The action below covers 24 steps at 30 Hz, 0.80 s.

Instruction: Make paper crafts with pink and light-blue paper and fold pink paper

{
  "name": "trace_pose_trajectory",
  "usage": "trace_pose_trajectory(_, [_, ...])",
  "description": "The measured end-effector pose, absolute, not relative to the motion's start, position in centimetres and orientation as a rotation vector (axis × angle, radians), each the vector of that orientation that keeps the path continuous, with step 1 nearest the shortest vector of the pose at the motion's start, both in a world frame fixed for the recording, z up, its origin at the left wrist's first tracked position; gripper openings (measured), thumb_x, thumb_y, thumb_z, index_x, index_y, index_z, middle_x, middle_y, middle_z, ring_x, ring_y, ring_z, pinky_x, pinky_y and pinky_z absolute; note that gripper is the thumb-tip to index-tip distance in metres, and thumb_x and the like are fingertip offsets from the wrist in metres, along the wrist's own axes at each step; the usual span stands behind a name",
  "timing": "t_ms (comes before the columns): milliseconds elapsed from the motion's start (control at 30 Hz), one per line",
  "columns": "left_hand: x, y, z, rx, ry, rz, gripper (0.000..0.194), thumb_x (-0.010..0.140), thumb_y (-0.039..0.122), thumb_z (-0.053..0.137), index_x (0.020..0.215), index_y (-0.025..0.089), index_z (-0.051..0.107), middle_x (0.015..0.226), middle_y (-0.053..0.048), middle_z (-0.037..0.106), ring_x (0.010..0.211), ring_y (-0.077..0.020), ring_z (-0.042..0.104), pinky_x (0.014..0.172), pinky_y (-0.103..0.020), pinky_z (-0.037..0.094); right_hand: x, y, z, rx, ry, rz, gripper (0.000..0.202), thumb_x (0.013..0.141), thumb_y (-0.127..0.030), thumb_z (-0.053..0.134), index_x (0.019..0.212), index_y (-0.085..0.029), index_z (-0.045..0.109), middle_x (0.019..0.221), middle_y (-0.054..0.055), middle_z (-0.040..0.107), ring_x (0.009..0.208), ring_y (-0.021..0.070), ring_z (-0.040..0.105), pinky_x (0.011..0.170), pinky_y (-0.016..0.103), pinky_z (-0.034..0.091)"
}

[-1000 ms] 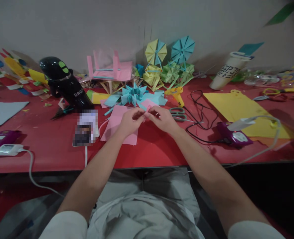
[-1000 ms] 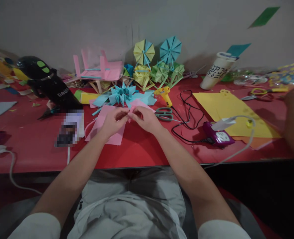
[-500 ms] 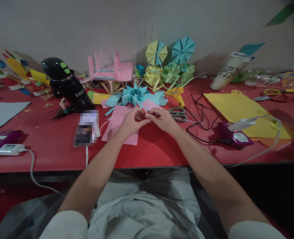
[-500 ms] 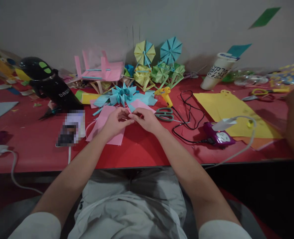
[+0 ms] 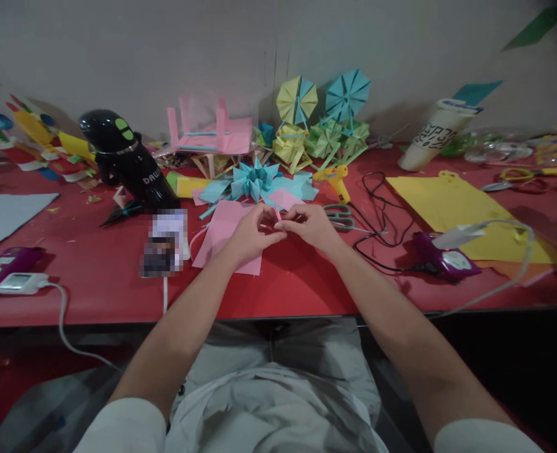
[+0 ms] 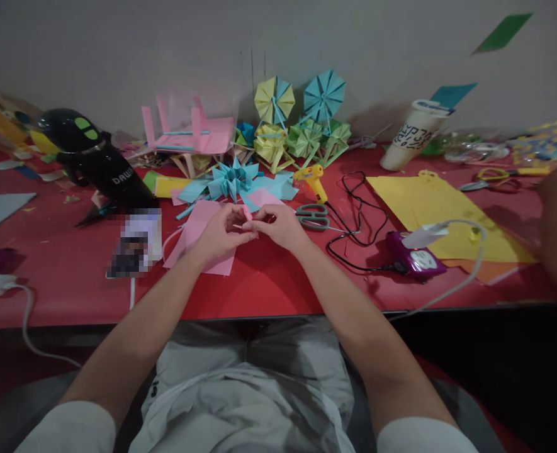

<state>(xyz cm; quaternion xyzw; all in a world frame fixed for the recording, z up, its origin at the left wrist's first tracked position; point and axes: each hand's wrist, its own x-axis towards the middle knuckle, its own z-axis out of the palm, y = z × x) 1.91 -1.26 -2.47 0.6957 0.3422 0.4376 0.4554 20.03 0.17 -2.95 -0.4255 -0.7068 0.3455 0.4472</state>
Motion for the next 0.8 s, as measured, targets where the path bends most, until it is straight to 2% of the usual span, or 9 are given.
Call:
trace_pose_trajectory(133, [2.0,-1.2,-2.5,1.704,0.86,1.067,0.031,0.071,0.021,0.076,0.091,0.018,0.053,0.091,-0.001,0.06,0.083,-0.0137,0.061,0.077,-0.031,0.052,20.0,0.3,-3.1,-1.058,-1.739,0.873,0.04,0.065,-0.054,0.081,0.061,-0.018,0.063,0.063,0.0,0.062,0.058,0.0119,0.05,0.056,0.028,0.038])
trace_pose_trajectory(367, [1.7,-0.7,-2.4,1.622,0.882,1.047,0.042,0.063,0.021,0.082,0.091,0.017,0.052,0.089,-0.002,0.064,0.081,-0.0153,0.065,0.078,-0.033,0.052,20.0,0.1,-2.6,-1.056,-1.774,0.841,0.043,0.069,-0.059,0.076,0.063,-0.018,0.064,0.062,0.001,0.063,0.056,0.0116,0.049,0.055,0.027,0.038])
trace_pose_trajectory(667, [1.6,-0.4,-3.4,1.625,0.873,1.054,0.063,0.07,0.015,0.071,0.128,0.02,0.049,0.092,-0.002,0.064,0.078,-0.0132,0.064,0.075,-0.03,0.051,20.1,0.0,-2.6,-1.039,-1.898,0.772,0.044,0.082,-0.059,0.066,0.066,-0.018,0.066,0.064,0.001,0.064,0.058,0.0117,0.05,0.058,0.027,0.039])
trace_pose_trajectory(800, [1.7,-0.7,-3.3,1.726,0.951,1.071,0.055,0.073,0.015,0.068,0.126,0.02,0.055,0.092,-0.002,0.061,0.08,-0.0129,0.062,0.076,-0.029,0.051,20.2,0.2,-2.9,-1.019,-1.993,0.676,0.039,0.089,-0.05,0.058,0.068,-0.018,0.064,0.066,0.001,0.063,0.062,0.0129,0.051,0.064,0.028,0.041])
